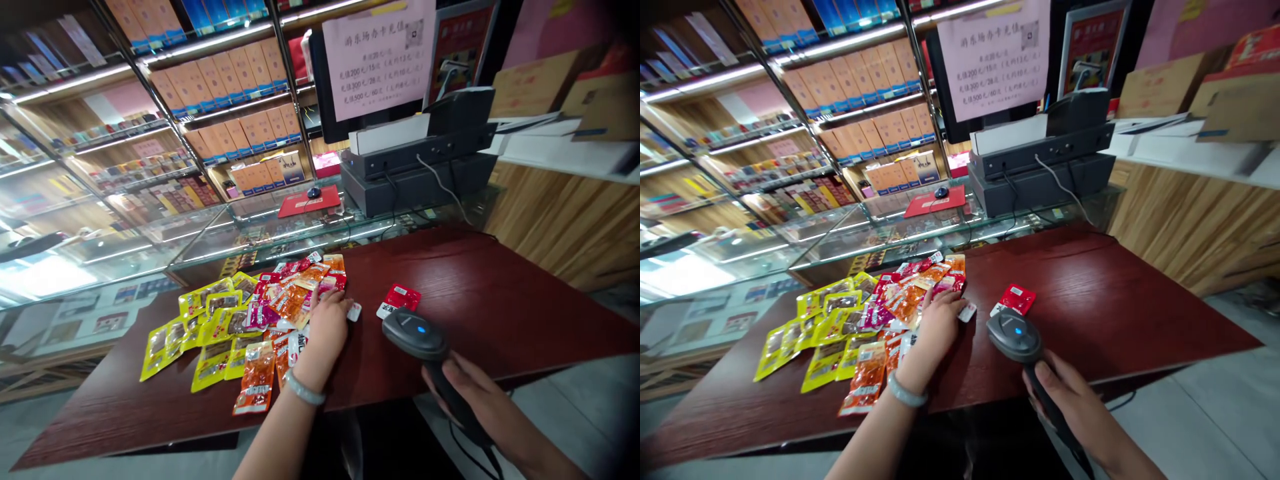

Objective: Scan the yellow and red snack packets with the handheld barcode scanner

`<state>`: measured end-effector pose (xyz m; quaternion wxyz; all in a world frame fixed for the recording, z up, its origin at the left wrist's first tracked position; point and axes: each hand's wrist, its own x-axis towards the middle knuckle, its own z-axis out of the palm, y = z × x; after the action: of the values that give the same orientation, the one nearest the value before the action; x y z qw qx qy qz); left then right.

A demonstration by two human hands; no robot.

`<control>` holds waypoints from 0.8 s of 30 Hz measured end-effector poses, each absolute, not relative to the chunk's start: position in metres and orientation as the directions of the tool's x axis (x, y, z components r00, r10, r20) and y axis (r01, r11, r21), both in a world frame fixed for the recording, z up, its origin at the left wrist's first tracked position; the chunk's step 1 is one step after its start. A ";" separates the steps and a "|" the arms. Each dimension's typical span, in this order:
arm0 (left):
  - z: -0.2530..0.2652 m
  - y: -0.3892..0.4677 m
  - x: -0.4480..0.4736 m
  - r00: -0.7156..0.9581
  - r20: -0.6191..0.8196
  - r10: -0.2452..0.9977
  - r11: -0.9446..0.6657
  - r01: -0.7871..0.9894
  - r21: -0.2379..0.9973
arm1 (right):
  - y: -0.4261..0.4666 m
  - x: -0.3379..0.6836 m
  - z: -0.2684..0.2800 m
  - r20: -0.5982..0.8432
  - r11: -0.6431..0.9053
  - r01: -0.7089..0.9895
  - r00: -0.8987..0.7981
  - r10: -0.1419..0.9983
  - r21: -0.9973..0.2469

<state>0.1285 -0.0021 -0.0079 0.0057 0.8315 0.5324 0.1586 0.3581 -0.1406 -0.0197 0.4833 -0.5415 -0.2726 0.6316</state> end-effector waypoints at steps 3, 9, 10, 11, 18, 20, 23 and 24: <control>-0.008 -0.027 0.123 0.419 0.310 0.853 -0.495 0.839 0.227 | -0.140 0.363 -0.025 -0.445 -0.417 -0.311 0.022 0.895 -0.854; -0.019 -0.053 0.113 0.309 0.465 0.830 -0.487 0.808 0.331 | -0.140 0.364 -0.022 -0.388 -0.373 -0.313 -0.014 0.921 -0.874; -0.020 -0.054 0.113 0.300 0.487 0.820 -0.495 0.800 0.339 | -0.140 0.363 -0.020 -0.381 -0.372 -0.321 -0.037 0.924 -0.871; -0.020 -0.055 0.114 0.304 0.503 0.809 -0.509 0.791 0.341 | -0.140 0.363 -0.018 -0.377 -0.372 -0.332 -0.052 0.925 -0.866; -0.014 -0.053 0.125 0.499 0.522 0.692 -0.687 0.678 0.262 | -0.138 0.365 0.000 -0.377 -0.398 -0.439 -0.138 0.916 -0.806; -0.015 -0.053 0.126 0.518 0.527 0.673 -0.711 0.650 0.269 | -0.137 0.365 0.002 -0.364 -0.399 -0.449 -0.167 0.916 -0.799; -0.016 -0.051 0.130 0.525 0.518 0.675 -0.721 0.617 0.315 | -0.137 0.366 -0.001 -0.359 -0.392 -0.456 -0.161 0.919 -0.799; -0.016 -0.049 0.134 0.522 0.503 0.689 -0.714 0.609 0.347 | -0.137 0.366 -0.003 -0.361 -0.388 -0.460 -0.148 0.921 -0.799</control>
<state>0.1340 -0.0489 -0.0158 0.0637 0.8699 0.3729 0.3164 0.3665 -0.1367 -0.0029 0.4862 -0.4354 -0.2642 0.7101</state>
